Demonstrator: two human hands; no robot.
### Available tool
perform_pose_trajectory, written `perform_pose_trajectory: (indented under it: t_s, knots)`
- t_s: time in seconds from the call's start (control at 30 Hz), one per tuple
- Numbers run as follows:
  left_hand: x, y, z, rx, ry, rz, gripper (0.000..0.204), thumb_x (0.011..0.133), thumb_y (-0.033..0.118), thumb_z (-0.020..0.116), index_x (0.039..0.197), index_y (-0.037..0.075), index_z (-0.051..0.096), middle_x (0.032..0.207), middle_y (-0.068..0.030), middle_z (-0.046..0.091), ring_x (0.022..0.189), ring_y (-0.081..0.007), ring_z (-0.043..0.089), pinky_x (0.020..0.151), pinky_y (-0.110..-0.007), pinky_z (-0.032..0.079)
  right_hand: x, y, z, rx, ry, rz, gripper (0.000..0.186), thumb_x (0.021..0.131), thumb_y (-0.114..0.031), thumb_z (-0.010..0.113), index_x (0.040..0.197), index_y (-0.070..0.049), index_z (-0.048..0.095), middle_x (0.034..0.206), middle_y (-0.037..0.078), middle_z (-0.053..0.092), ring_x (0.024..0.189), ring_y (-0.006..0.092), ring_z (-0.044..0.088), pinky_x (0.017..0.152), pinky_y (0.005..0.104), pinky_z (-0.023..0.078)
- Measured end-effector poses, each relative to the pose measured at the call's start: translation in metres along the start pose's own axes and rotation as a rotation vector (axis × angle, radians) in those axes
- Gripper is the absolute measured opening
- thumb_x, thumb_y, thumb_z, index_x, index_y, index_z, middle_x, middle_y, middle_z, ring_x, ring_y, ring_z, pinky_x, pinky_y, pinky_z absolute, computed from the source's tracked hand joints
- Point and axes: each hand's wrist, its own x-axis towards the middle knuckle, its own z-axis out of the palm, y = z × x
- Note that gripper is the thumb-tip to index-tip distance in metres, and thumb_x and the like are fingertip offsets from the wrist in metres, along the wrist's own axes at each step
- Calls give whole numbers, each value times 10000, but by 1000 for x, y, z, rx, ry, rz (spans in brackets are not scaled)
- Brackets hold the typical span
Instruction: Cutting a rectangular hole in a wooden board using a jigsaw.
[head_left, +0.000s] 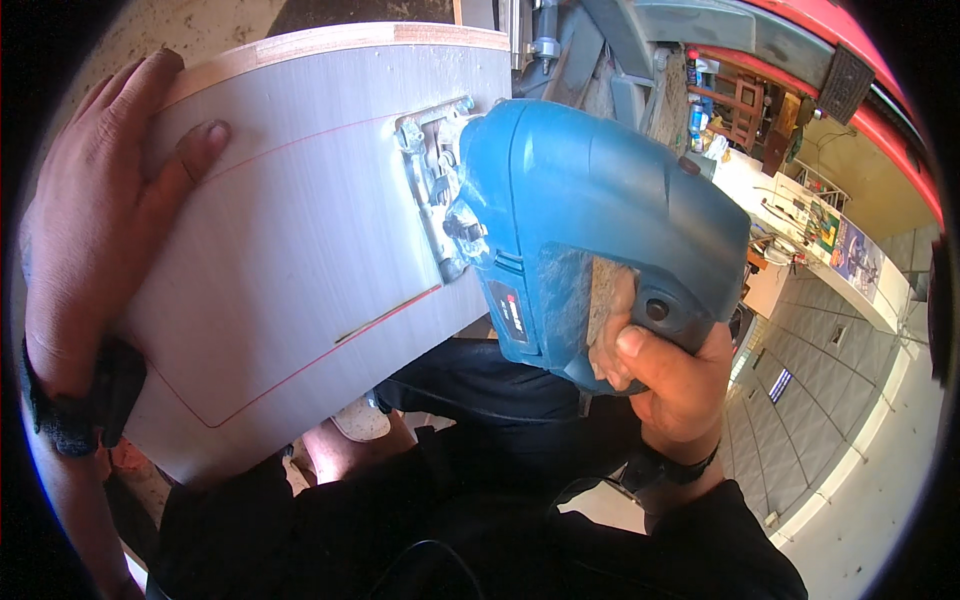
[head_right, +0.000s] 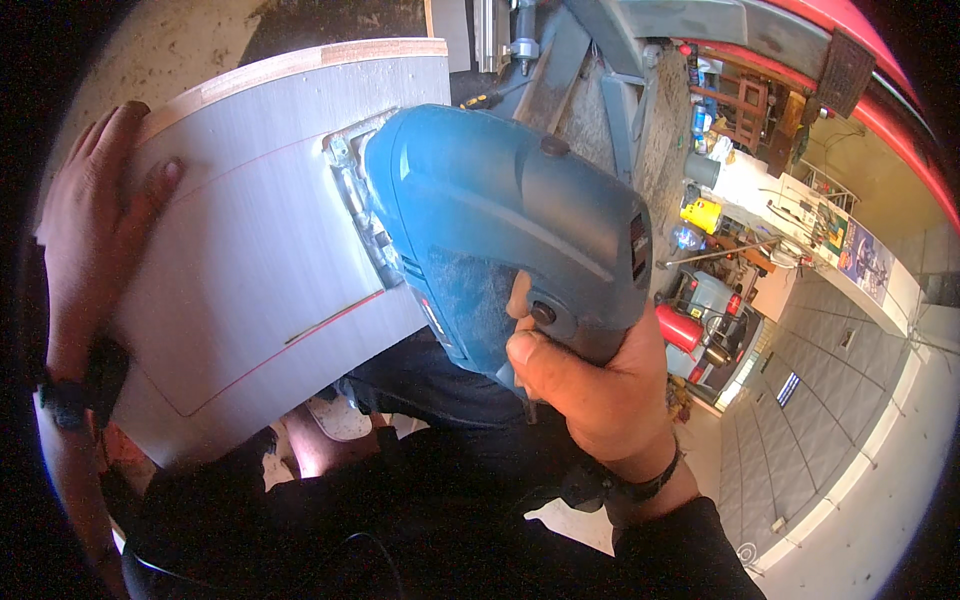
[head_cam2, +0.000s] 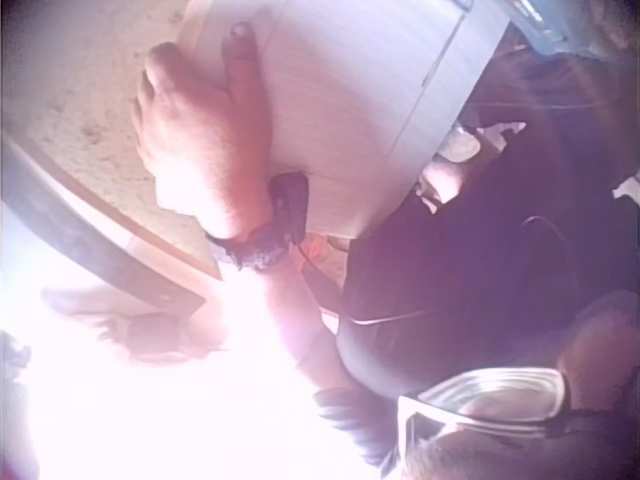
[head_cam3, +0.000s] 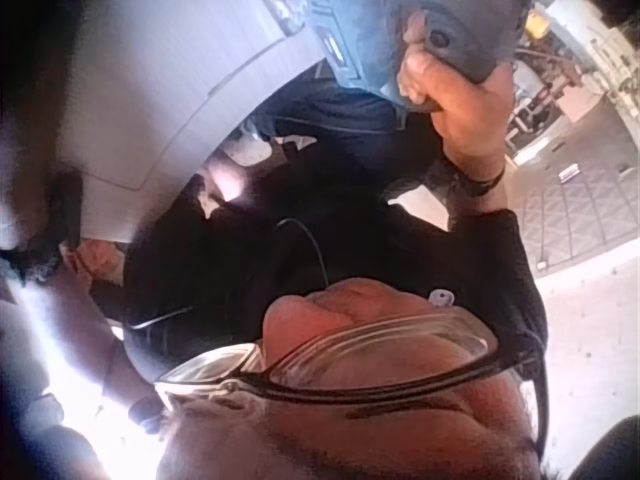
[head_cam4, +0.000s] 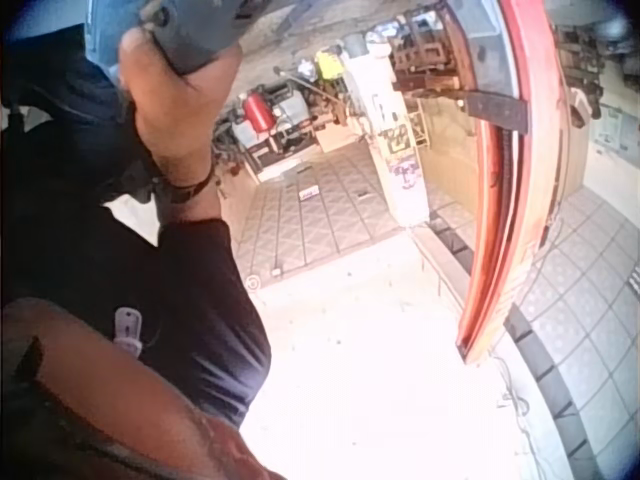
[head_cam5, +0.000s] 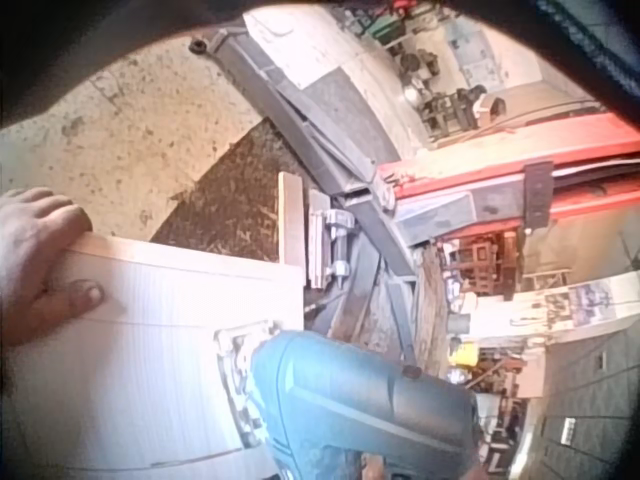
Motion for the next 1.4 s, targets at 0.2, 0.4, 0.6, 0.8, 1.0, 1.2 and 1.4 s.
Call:
perform_pose_trajectory:
  t_s: [0.2,0.4,0.6,0.8,1.0,1.2,1.4]
  knots:
    - [1,-5,1,32,40,38,580,993,396,697,1446,51,582,1424,-205,627,1264,-366,643,1082,-450,509,1,-1,-1,-2,-23,6,390,866,6,616,1233,108,535,789,132,612,560,147,545,574,335,480]
    - [2,-4,5,15,45,23,594,1004,403,683,1446,20,577,1440,-215,616,1300,-365,623,1117,-444,486,1,0,1,11,21,-2,373,862,-8,629,1211,95,547,752,122,604,557,150,552,572,336,477]
    - [4,-18,4,70,18,71,620,1000,423,680,1453,13,572,1449,-225,609,1324,-368,608,1128,-442,476,4,0,-1,38,-21,-8,367,861,-14,637,1198,105,552,747,123,610,558,150,554,575,332,473]
    - [2,-21,7,94,26,76,624,1007,440,666,1461,23,567,1449,-221,610,1327,-360,608,1131,-444,476,3,2,0,33,-5,-12,364,865,-17,638,1199,101,555,761,127,616,562,148,557,581,332,477]
    - [2,-20,13,98,32,49,614,1010,452,660,1462,47,570,1442,-207,618,1307,-355,621,1118,-444,486,3,1,2,28,6,-22,359,868,-19,628,1200,99,555,774,116,604,564,138,552,581,335,479]
    - [-2,-23,15,44,29,56,612,1010,458,659,1459,51,572,1420,-204,630,1275,-355,639,1097,-444,501,3,-1,4,1,11,0,335,873,-31,624,1175,95,552,748,98,582,558,131,540,576,328,476]
    - [2,1,7,-45,78,9,616,1003,457,669,1450,44,576,1398,-208,639,1256,-348,648,1085,-445,509,3,-2,6,-6,24,2,345,872,-27,625,1186,100,556,724,99,582,547,131,533,572,333,478]
